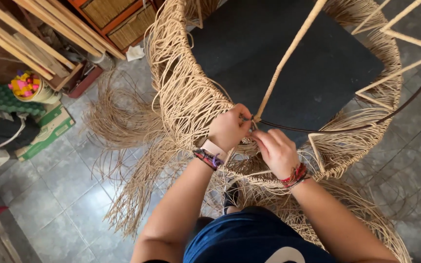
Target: Weaving straw strands onto a frame to create a decorative furniture item
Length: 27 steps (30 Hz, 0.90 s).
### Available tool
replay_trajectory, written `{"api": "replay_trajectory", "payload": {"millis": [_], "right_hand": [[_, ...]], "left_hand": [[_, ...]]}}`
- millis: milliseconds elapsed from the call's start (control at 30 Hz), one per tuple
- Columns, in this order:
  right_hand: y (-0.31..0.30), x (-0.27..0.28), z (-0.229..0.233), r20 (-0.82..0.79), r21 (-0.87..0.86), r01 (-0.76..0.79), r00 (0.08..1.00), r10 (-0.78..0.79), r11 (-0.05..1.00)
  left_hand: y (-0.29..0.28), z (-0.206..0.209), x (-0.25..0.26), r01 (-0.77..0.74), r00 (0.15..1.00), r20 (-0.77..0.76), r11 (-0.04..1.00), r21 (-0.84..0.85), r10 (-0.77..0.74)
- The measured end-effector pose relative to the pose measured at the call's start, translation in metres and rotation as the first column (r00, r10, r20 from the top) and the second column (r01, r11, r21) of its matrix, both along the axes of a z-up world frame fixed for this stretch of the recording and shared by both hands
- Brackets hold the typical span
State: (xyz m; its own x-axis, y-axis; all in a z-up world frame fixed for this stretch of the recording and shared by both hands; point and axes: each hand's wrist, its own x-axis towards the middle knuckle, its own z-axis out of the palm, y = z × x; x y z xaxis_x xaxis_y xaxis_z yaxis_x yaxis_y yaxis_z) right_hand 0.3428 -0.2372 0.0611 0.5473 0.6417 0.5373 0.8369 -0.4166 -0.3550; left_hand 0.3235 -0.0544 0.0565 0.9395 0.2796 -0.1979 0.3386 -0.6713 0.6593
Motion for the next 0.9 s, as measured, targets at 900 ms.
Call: {"api": "replay_trajectory", "payload": {"millis": [900], "right_hand": [[-0.011,0.006,-0.070,-0.233,0.089,-0.089,0.967,0.107,0.992]], "left_hand": [[-0.033,-0.006,-0.115,-0.164,0.986,-0.166,0.061,-0.985,-0.031]]}}
